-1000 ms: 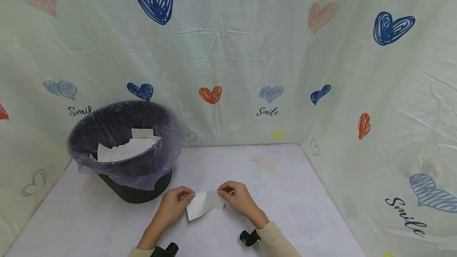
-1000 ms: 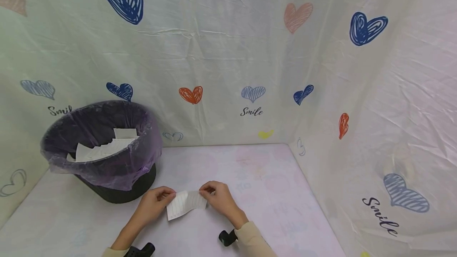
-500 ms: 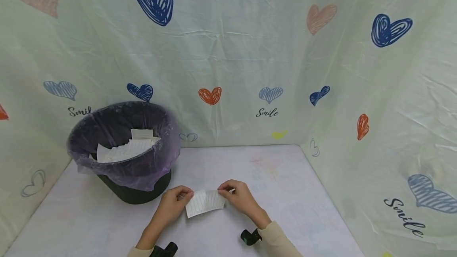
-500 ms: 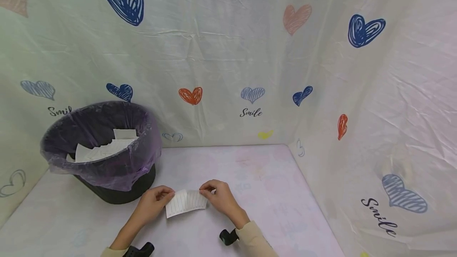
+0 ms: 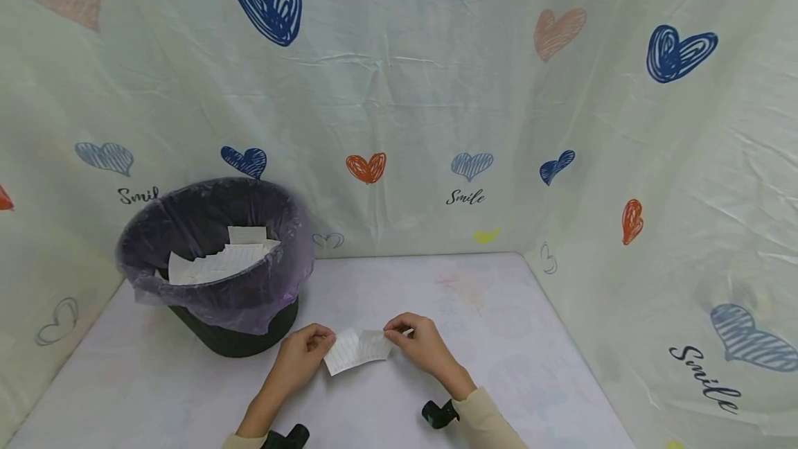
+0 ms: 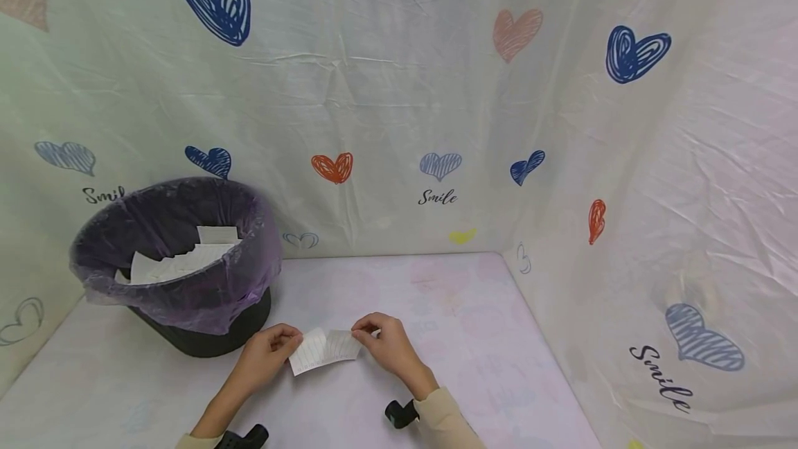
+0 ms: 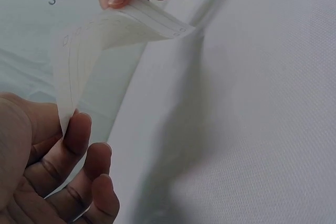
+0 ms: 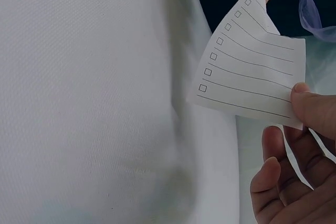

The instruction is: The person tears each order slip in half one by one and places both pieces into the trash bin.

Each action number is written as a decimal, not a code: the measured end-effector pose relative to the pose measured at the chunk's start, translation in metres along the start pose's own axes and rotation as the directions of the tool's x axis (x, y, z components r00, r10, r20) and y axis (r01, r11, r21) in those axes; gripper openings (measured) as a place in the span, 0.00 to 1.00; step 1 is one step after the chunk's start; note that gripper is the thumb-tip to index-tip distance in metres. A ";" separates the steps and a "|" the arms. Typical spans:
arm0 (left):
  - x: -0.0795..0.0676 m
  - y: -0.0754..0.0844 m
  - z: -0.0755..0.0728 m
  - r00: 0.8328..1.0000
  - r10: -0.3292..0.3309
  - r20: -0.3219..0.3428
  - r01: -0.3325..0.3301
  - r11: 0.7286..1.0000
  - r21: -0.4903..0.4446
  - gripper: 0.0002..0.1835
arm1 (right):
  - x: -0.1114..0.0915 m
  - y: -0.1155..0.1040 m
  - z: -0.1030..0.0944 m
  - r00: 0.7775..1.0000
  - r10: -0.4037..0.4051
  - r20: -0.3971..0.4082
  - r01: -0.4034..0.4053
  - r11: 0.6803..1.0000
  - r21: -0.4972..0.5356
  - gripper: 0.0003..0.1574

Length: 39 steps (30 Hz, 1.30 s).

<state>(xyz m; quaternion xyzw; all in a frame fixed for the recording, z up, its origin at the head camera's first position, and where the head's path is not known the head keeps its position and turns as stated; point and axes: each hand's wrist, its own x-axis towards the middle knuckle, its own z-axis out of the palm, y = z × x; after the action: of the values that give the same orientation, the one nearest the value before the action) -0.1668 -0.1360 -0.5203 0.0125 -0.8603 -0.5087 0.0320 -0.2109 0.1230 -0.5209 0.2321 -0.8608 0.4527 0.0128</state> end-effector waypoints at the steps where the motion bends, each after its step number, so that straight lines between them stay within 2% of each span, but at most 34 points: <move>1: 0.000 0.000 0.000 1.000 -0.001 0.000 0.001 1.000 0.000 0.05 | 0.000 0.000 0.000 1.000 0.000 -0.001 0.000 1.000 -0.001 0.03; 22: 0.001 -0.003 -0.002 1.000 0.005 -0.011 -0.005 1.000 -0.024 0.04 | 0.002 0.006 0.001 1.000 0.010 -0.029 -0.009 1.000 0.029 0.03; 33: 0.000 -0.003 0.000 0.999 0.038 -0.007 -0.038 0.998 -0.046 0.04 | 0.003 0.008 -0.002 1.000 0.009 -0.025 -0.008 0.999 0.050 0.04; 39: 0.000 -0.003 0.000 1.000 0.023 -0.001 -0.023 0.998 -0.062 0.04 | 0.003 0.008 -0.002 1.000 0.026 -0.017 -0.025 0.999 0.047 0.04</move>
<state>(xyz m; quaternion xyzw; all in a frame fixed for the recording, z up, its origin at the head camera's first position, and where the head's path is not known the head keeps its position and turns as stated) -0.1666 -0.1372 -0.5233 0.0016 -0.8441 -0.5349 0.0383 -0.2171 0.1275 -0.5249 0.2170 -0.8528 0.4749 0.0093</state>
